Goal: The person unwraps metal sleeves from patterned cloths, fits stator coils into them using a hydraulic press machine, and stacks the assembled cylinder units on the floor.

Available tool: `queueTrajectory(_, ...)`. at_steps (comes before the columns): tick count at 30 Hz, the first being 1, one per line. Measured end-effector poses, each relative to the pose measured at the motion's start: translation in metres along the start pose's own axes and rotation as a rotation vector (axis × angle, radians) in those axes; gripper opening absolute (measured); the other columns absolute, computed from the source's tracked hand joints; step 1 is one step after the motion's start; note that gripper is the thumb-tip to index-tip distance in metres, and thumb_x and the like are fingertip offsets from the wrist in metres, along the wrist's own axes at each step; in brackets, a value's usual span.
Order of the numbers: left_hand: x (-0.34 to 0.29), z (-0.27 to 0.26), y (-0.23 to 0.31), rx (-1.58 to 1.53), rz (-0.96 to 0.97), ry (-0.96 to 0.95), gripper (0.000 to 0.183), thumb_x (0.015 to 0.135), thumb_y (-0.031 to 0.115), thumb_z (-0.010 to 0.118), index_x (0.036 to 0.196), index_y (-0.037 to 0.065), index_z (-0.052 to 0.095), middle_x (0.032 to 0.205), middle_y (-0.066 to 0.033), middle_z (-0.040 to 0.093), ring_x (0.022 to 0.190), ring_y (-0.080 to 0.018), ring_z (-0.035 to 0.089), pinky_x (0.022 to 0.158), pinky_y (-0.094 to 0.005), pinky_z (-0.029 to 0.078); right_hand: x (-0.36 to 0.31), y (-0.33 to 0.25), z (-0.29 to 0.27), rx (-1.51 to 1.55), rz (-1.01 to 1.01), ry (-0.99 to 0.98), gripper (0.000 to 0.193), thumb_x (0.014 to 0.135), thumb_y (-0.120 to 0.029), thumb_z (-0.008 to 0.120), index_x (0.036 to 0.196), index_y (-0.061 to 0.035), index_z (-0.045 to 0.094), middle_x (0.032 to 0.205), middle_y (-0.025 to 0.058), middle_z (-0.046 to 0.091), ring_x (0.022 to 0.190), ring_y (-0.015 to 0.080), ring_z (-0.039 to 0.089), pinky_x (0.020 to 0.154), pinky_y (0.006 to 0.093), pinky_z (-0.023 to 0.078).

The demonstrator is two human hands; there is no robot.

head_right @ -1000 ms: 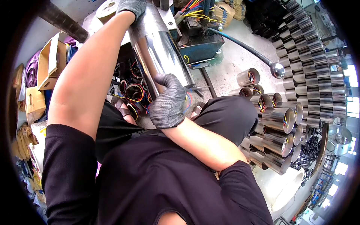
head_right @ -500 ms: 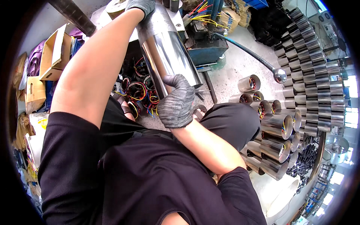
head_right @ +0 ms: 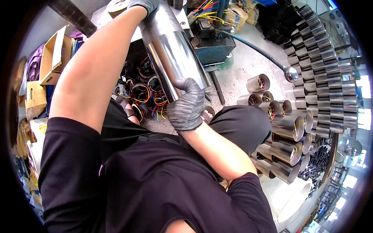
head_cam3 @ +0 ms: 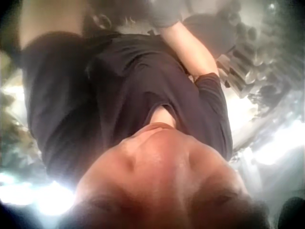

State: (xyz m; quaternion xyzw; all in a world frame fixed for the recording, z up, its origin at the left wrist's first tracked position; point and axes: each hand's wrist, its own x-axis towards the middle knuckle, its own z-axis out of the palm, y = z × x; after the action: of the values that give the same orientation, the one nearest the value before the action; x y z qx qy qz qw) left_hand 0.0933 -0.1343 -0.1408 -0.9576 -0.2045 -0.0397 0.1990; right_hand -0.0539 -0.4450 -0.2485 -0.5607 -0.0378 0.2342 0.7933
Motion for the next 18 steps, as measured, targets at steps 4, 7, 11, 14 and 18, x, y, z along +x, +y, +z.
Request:
queueTrajectory(4, 0.003, 0.004, -0.001, -0.086, -0.066, 0.075, 0.029, 0.096, 0.018, 0.054, 0.108, 0.006, 0.079, 0.114, -0.0139, 0.075, 0.110, -0.0296, 0.071, 0.094, -0.0401, 0.056, -0.006, -0.005, 0.008, 0.069, -0.007, 0.016, 0.033, 0.080, -0.016, 0.064, 0.111, -0.0030, 0.062, 0.109, 0.0139, 0.065, 0.095, 0.0271, 0.066, 0.089, 0.0390, 0.057)
queueTrajectory(7, 0.003, -0.002, 0.003, -0.245, -0.155, 0.036, 0.030, 0.096, 0.018, 0.054, 0.108, 0.007, 0.079, 0.114, -0.0157, 0.075, 0.112, -0.0303, 0.070, 0.097, -0.0411, 0.055, -0.004, -0.007, -0.007, -0.051, -0.076, -0.065, 0.046, 0.081, -0.017, 0.062, 0.123, -0.0007, 0.059, 0.119, 0.0169, 0.064, 0.106, 0.0286, 0.065, 0.097, 0.0400, 0.055)
queueTrajectory(11, 0.016, 0.018, -0.010, -0.168, -0.151, 0.051, 0.029, 0.092, 0.020, 0.060, 0.112, 0.008, 0.077, 0.118, -0.0151, 0.074, 0.113, -0.0304, 0.070, 0.098, -0.0408, 0.055, -0.026, -0.036, -0.014, 0.639, 0.374, -0.070, 0.075, 0.076, -0.013, 0.053, 0.147, 0.0064, 0.040, 0.141, 0.0272, 0.055, 0.129, 0.0434, 0.057, 0.113, 0.0535, 0.047)
queueTrajectory(14, 0.048, 0.042, -0.023, 0.154, 0.079, -0.184, 0.038, 0.081, 0.024, 0.075, 0.116, 0.009, 0.077, 0.125, -0.0160, 0.072, 0.117, -0.0294, 0.069, 0.100, -0.0394, 0.055, -0.020, -0.033, -0.028, 0.678, 0.497, 0.019, 0.076, 0.075, -0.013, 0.053, 0.147, 0.0078, 0.039, 0.141, 0.0310, 0.053, 0.128, 0.0452, 0.057, 0.114, 0.0552, 0.046)
queueTrajectory(18, 0.060, 0.107, -0.084, -0.307, -0.232, 0.216, 0.043, 0.103, 0.027, 0.036, 0.123, 0.009, 0.070, 0.122, -0.0203, 0.070, 0.110, -0.0416, 0.068, 0.097, -0.0507, 0.053, 0.016, -0.032, -0.028, 0.377, 0.709, 0.106, 0.059, 0.075, -0.015, 0.059, 0.130, 0.0059, 0.052, 0.117, 0.0246, 0.063, 0.102, 0.0421, 0.067, 0.094, 0.0518, 0.059)
